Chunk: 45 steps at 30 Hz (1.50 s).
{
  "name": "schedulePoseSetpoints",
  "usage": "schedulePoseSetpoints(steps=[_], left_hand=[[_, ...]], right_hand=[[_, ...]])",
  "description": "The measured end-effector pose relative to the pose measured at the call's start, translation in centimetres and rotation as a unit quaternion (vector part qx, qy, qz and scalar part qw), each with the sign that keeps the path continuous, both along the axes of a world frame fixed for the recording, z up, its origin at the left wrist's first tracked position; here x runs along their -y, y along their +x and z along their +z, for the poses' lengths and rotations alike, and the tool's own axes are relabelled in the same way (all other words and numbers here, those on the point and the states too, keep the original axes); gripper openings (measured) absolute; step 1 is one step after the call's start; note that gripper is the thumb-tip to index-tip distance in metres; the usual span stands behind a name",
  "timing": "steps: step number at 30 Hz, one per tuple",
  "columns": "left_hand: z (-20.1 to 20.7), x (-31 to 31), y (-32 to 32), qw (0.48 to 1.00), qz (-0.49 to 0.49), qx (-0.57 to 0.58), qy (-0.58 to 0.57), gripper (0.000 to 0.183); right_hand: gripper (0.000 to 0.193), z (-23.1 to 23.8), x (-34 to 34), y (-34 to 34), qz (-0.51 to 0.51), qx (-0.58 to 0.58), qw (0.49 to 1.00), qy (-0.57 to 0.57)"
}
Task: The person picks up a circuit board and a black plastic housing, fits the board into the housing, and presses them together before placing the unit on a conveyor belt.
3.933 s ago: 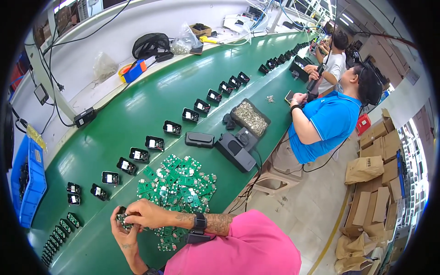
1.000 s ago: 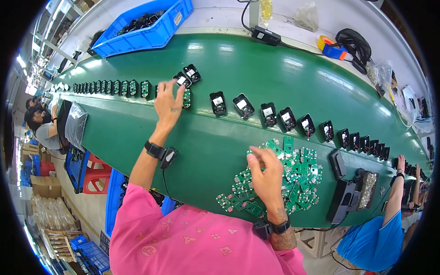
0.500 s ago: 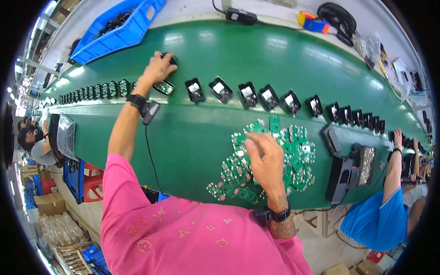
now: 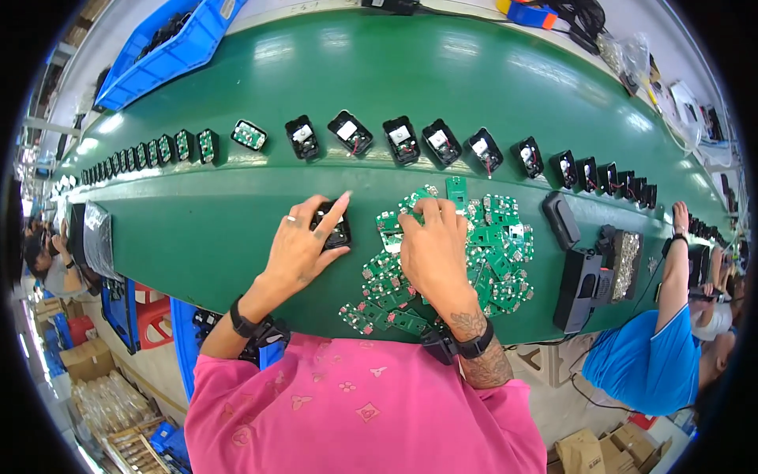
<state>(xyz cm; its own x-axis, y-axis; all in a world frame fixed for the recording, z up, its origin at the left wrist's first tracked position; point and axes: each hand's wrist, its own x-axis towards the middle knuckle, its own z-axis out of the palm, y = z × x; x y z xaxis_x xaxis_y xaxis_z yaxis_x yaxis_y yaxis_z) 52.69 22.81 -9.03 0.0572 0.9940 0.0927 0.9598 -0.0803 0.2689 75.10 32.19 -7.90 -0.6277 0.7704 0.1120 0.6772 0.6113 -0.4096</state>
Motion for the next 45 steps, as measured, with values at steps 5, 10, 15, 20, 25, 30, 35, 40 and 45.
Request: schedulePoseSetpoints(steps=[5, 10, 15, 20, 25, 30, 35, 40, 45], left_hand=[[0.3, 0.2, 0.9, 0.992, 0.085, 0.034, 0.085, 0.105], [0.9, 1.0, 1.5, 0.929, 0.132, 0.308, 0.156, 0.079], [1.6, 0.7, 2.2, 0.711, 0.096, 0.693, 0.067, 0.045], [1.1, 1.2, 2.8, 0.75, 0.125, 0.65, 0.01, 0.021], [2.0, 0.7, 3.7, 0.838, 0.081, 0.533, 0.077, 0.015], [1.8, 0.5, 3.9, 0.889, 0.057, 0.437, 0.125, 0.018], [2.6, 0.6, 4.0, 0.9, 0.062, 0.426, 0.075, 0.039], [2.2, 0.4, 4.9, 0.778, 0.084, 0.621, 0.043, 0.066], [2.2, 0.3, 4.8, 0.733, 0.11, 0.67, -0.051, 0.065]], right_hand=[[0.022, -0.3, -0.8, 0.2, -0.022, -0.088, 0.996, 0.016], [0.013, 1.6, 0.5, -0.2, -0.081, -0.386, 0.856, -0.335], [0.023, 2.8, 0.9, -0.7, -0.073, -0.488, 0.744, -0.45], [0.024, 3.3, 1.2, -1.2, -0.033, -0.479, 0.722, -0.498], [0.019, 3.7, 1.4, -2.3, -0.053, -0.491, 0.69, -0.528], [0.017, 3.7, 0.9, -2.3, -0.038, -0.416, 0.73, -0.54], [0.024, 3.3, 1.3, -2.1, -0.042, -0.412, 0.74, -0.53], [0.034, 2.0, 1.8, -1.9, -0.048, -0.387, 0.819, -0.421], [0.026, 2.1, 1.4, -1.8, 0.001, -0.293, 0.95, -0.112]])
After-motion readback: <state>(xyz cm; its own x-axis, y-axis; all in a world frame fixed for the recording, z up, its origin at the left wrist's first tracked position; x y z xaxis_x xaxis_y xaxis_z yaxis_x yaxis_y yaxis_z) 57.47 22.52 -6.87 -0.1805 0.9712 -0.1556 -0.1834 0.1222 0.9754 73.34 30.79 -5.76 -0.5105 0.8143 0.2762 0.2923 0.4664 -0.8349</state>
